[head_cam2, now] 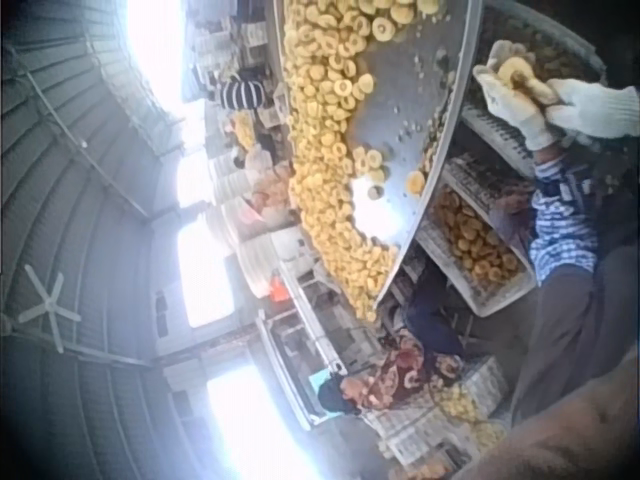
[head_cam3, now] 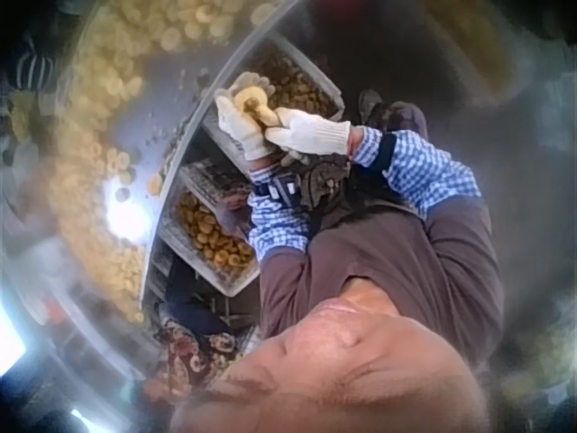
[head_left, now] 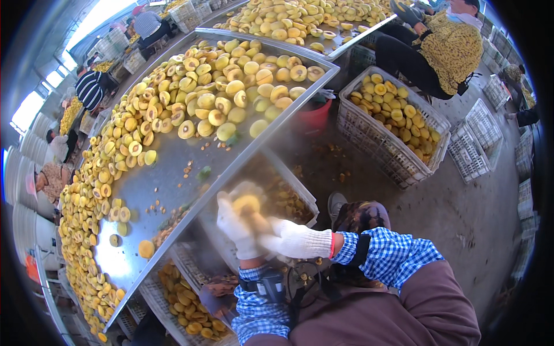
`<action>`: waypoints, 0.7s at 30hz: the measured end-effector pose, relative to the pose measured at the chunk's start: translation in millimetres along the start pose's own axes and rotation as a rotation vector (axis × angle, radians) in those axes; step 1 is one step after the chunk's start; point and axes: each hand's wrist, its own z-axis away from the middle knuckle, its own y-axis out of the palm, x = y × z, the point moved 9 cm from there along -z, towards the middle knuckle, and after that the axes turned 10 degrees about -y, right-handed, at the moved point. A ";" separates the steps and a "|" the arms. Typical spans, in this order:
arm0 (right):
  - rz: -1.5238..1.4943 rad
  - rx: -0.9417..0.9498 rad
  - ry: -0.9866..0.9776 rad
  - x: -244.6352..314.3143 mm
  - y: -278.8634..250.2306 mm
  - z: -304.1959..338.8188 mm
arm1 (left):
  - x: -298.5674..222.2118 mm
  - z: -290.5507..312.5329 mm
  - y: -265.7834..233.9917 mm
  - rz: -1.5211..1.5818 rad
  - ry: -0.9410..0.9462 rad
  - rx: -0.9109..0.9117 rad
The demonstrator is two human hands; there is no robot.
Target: The person removes pits from apricots using a small pitting tool and places the fruit into a bin while working at a large metal processing table.
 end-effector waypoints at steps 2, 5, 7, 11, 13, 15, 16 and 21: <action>-0.136 0.070 0.046 -2.7 7.0 1.9 | 2.9 -2.9 -3.2 0.019 -0.030 0.019; 0.195 0.017 -0.106 3.5 -3.6 -1.7 | 0.0 -1.7 -2.7 -0.077 -0.055 -0.012; -0.372 0.168 0.011 1.6 10.3 5.7 | -4.2 1.4 8.0 -0.084 -0.079 0.028; -0.354 0.188 0.124 2.5 -7.6 19.6 | 7.2 3.1 29.7 -0.195 -0.156 0.064; -0.447 0.210 0.024 -4.2 8.2 4.9 | -5.4 14.2 25.5 -0.236 -0.183 0.005; -0.534 0.209 -0.018 -18.6 21.0 -7.4 | -14.8 16.0 21.4 -0.223 -0.120 -0.027; -0.517 0.176 0.009 -19.2 17.6 -4.8 | -14.3 18.4 27.0 -0.238 -0.130 -0.032; -0.500 0.177 -0.058 -15.7 -0.3 12.4 | 48.7 -24.5 51.5 0.166 -0.434 0.635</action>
